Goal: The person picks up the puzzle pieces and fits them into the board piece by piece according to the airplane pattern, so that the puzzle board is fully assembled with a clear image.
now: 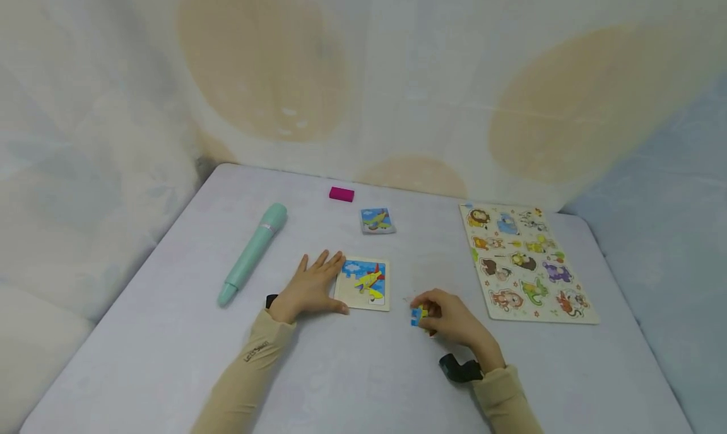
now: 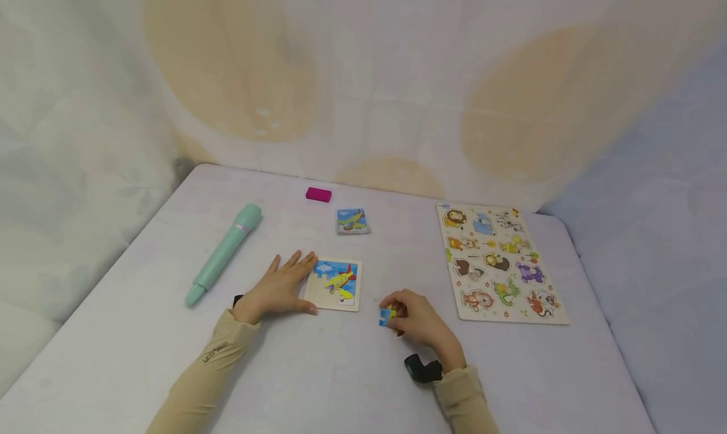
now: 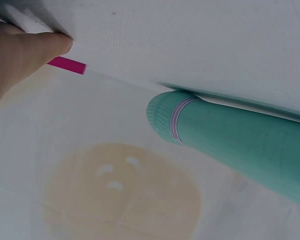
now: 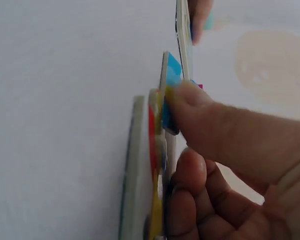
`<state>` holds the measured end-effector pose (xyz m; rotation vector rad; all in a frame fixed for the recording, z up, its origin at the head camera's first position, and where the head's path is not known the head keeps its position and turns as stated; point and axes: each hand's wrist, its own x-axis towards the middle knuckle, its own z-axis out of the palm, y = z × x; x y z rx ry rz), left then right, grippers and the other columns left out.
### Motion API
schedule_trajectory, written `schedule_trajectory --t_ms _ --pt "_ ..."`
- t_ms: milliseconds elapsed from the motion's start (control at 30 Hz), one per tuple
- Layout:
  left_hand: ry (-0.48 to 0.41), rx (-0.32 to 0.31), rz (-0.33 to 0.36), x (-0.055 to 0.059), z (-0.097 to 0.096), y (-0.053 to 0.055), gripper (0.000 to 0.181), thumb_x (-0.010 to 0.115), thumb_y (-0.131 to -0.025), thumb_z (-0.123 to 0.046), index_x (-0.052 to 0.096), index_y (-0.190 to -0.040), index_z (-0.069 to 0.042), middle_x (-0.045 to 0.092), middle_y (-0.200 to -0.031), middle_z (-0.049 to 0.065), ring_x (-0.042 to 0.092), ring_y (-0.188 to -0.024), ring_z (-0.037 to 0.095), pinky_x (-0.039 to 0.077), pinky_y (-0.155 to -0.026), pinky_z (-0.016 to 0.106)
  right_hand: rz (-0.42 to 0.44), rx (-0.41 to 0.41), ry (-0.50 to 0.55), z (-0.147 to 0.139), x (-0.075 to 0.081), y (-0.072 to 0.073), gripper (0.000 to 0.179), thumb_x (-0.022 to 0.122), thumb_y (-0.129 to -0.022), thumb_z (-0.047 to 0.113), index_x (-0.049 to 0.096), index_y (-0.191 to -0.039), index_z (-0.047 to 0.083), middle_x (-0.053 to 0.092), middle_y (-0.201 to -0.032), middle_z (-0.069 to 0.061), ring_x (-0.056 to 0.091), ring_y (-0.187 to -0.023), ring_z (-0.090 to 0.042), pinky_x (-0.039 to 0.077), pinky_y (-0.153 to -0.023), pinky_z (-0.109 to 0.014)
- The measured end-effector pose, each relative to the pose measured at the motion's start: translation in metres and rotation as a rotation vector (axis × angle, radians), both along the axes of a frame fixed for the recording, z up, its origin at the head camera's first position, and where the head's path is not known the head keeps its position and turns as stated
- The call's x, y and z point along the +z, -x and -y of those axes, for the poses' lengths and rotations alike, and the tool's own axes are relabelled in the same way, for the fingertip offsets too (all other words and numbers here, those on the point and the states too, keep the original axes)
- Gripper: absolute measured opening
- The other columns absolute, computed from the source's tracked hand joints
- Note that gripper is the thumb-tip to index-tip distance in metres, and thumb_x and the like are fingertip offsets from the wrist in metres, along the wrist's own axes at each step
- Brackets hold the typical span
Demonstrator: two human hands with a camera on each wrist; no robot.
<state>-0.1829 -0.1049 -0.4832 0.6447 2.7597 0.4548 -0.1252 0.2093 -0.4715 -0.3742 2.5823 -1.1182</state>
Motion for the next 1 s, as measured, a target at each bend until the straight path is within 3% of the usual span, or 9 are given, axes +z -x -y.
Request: schedule_trajectory --t_ms 200,367,500,733,867,1000 --pt "0.008 0.0 -0.008 0.002 0.0 0.002 0.113 0.077 -0.069 -0.063 0.024 -0.155 -0.013 0.02 -0.163 0.002 0.01 -0.152 0.03 0.002 -0.117 0.064 0.038 -0.157 0.011 0.003 0.001 0.012 0.003 0.069 -0.088 0.013 0.07 -0.09 0.011 0.064 -0.079 0.0 0.054 -0.071 -0.014 0.046 -0.062 -0.023" --pt "-0.005 0.009 0.001 0.004 -0.001 -0.001 0.113 0.078 -0.068 -0.062 0.024 -0.155 -0.013 0.02 -0.162 0.002 0.01 -0.152 0.03 0.002 -0.118 0.064 0.052 -0.204 0.086 0.013 0.002 0.025 0.01 0.071 -0.087 0.016 0.065 -0.084 0.008 0.066 -0.082 -0.003 0.053 -0.069 -0.014 0.044 -0.061 -0.023" --pt "-0.013 0.007 -0.005 0.004 -0.001 -0.002 0.112 0.077 -0.069 -0.062 0.025 -0.155 -0.012 0.021 -0.162 0.003 0.011 -0.152 0.03 0.003 -0.117 0.064 0.076 -0.206 0.146 0.027 0.003 0.036 0.014 0.072 -0.087 0.018 0.064 -0.087 0.006 0.065 -0.078 -0.003 0.053 -0.067 -0.013 0.044 -0.06 -0.023" --pt "-0.008 0.017 -0.02 0.003 -0.001 0.001 0.112 0.078 -0.068 -0.062 0.026 -0.154 -0.011 0.022 -0.162 0.003 0.012 -0.152 0.031 0.004 -0.117 0.065 0.084 -0.163 0.259 0.055 0.008 0.064 0.026 0.067 -0.091 0.016 0.067 -0.116 0.006 0.064 -0.078 -0.01 0.051 -0.064 -0.015 0.042 -0.058 -0.024" --pt "0.011 0.028 -0.02 0.001 -0.001 0.001 0.114 0.078 -0.067 -0.062 0.025 -0.154 -0.013 0.022 -0.162 0.002 0.013 -0.152 0.03 0.005 -0.117 0.065 0.085 -0.175 0.324 0.074 0.01 0.073 0.024 0.066 -0.092 0.015 0.067 -0.113 0.004 0.067 -0.085 -0.014 0.055 -0.069 -0.018 0.046 -0.064 -0.025" --pt "-0.01 0.018 -0.034 -0.001 -0.002 0.001 0.113 0.078 -0.066 -0.063 0.027 -0.154 -0.012 0.024 -0.162 0.003 0.014 -0.151 0.032 0.006 -0.116 0.066 0.098 -0.173 0.301 0.09 0.007 0.074 0.021 0.068 -0.09 0.016 0.067 -0.108 0.004 0.07 -0.085 -0.009 0.061 -0.072 -0.017 0.049 -0.067 -0.025"
